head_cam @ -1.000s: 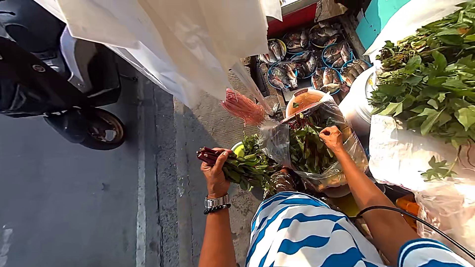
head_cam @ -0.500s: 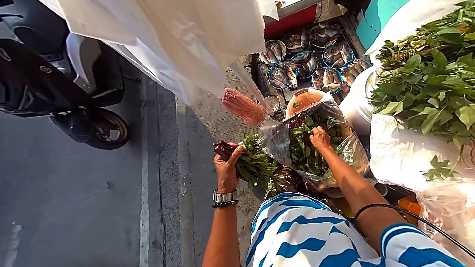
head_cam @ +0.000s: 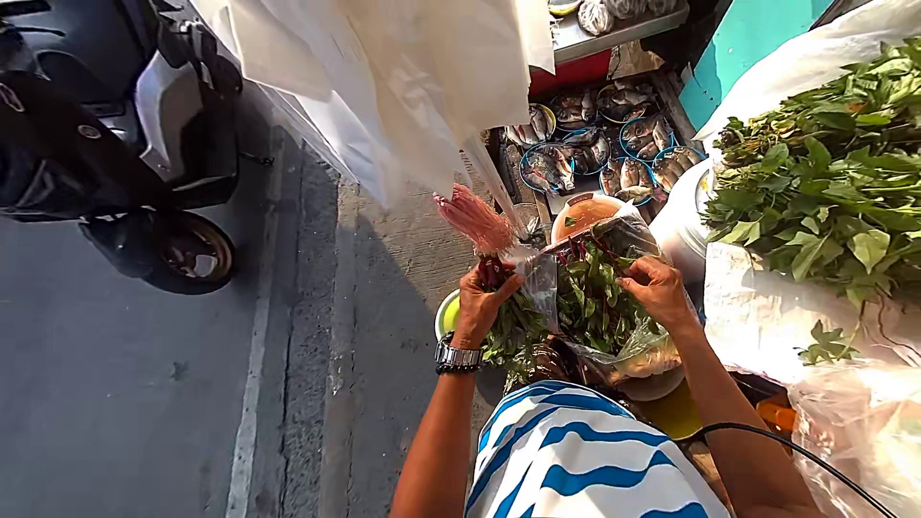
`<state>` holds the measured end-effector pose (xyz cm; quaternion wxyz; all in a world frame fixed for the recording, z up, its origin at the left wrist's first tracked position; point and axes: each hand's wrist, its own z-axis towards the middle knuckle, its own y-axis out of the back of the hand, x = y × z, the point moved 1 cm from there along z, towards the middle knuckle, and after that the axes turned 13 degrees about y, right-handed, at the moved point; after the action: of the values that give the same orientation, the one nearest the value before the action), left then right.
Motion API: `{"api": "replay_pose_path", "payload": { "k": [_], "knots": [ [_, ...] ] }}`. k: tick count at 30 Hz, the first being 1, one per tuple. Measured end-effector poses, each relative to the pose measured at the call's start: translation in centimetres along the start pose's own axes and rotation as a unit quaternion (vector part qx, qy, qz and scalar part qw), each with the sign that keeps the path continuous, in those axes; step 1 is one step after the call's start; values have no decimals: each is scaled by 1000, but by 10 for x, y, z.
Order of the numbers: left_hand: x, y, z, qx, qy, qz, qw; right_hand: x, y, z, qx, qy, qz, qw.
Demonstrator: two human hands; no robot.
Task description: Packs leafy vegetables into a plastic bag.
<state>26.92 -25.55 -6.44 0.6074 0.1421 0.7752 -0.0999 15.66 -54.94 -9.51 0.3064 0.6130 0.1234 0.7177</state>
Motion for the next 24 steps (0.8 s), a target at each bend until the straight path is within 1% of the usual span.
{"api": "replay_pose_path", "payload": {
  "k": [3, 5, 7, 13, 19, 24],
  "knots": [
    [-13, -27, 8, 78, -7, 22, 997, 33, -1, -13, -25, 50, 45, 997],
    [-20, -43, 8, 130, 15, -3, 991, 49, -5, -20, -44, 86, 68, 993],
    [-22, -56, 6, 160, 22, -29, 986, 62, -11, -25, -64, 109, 76, 989],
    [-18, -75, -6, 168, 45, -122, 977, 77, -19, -35, -87, 127, 49, 987],
    [-13, -83, -8, 213, 36, -135, 967, 81, -23, -40, -77, 172, -7, 982],
    [-12, -86, -10, 192, 45, -158, 967, 92, -21, -38, -61, 211, -83, 972]
  ]
}}
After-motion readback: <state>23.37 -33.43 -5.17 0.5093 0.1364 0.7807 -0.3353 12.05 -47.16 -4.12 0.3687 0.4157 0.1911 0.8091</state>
